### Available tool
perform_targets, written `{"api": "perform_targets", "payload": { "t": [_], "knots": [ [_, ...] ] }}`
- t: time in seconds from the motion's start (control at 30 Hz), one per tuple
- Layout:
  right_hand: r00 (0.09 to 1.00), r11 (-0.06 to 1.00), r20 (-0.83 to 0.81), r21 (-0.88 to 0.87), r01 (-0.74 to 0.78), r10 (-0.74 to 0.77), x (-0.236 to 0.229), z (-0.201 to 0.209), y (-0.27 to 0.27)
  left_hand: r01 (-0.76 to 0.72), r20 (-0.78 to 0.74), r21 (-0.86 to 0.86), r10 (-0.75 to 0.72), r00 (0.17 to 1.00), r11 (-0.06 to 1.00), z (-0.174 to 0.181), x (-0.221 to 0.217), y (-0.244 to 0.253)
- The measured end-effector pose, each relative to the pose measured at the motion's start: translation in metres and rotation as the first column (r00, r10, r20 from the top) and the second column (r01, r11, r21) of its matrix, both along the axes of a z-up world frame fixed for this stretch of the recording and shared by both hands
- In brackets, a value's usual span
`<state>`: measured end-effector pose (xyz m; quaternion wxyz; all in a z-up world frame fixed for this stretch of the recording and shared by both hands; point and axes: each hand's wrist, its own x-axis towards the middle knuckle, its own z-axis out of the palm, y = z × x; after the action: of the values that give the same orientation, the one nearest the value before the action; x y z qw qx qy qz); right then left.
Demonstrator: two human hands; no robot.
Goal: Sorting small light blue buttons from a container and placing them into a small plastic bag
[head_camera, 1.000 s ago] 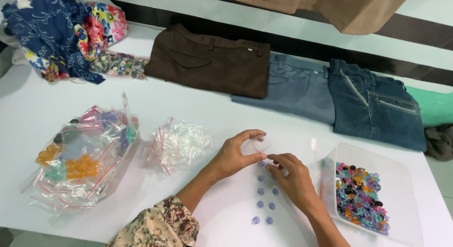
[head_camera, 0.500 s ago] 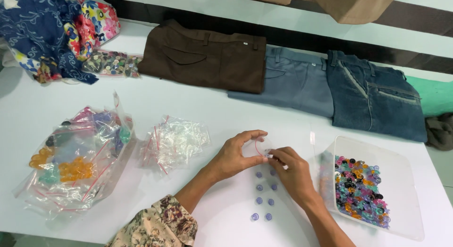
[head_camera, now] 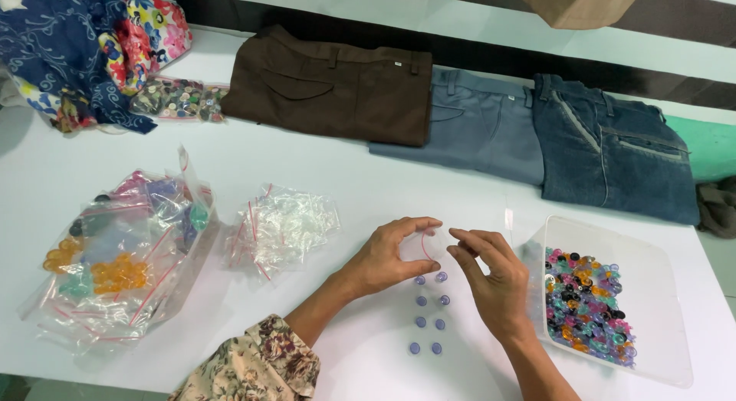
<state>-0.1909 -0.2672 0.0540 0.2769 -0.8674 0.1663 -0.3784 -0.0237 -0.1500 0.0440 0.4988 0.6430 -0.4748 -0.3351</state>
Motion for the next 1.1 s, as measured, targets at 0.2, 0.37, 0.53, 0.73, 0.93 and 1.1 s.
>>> {"api": "perform_targets", "payload": {
  "t": [0.2,0.37,0.53,0.73,0.93,1.1],
  "knots": [
    [1.000,1.000,0.003,0.017,-0.013,0.013,0.000,0.004,0.004,0.048,-0.036,-0.024,-0.049,0.998,0.999,0.000,-0.006,0.000],
    [1.000,0.999,-0.007,0.030,-0.018,0.018,-0.002,0.007,0.001,0.027,-0.015,-0.038,-0.028,1.000,0.999,0.004,0.001,0.002],
    [0.987,0.970,-0.161,0.238,0.044,-0.005,-0.001,0.014,-0.003,-0.086,-0.008,-0.285,0.088,0.996,0.955,-0.004,0.020,0.006],
    [0.721,0.945,-0.676,0.314,0.093,0.153,0.011,0.030,0.021,-0.147,-0.026,-0.287,0.146,0.989,0.947,-0.002,0.025,0.008],
    [0.735,0.965,-0.645,0.258,-0.051,0.211,0.012,-0.008,0.022,-0.103,0.003,-0.287,0.109,0.994,0.952,-0.005,0.021,0.006],
    [0.945,0.989,-0.321,0.147,-0.018,0.065,0.004,-0.007,0.005,-0.061,0.010,-0.263,0.066,0.998,0.963,-0.002,0.017,0.007]
  ]
}}
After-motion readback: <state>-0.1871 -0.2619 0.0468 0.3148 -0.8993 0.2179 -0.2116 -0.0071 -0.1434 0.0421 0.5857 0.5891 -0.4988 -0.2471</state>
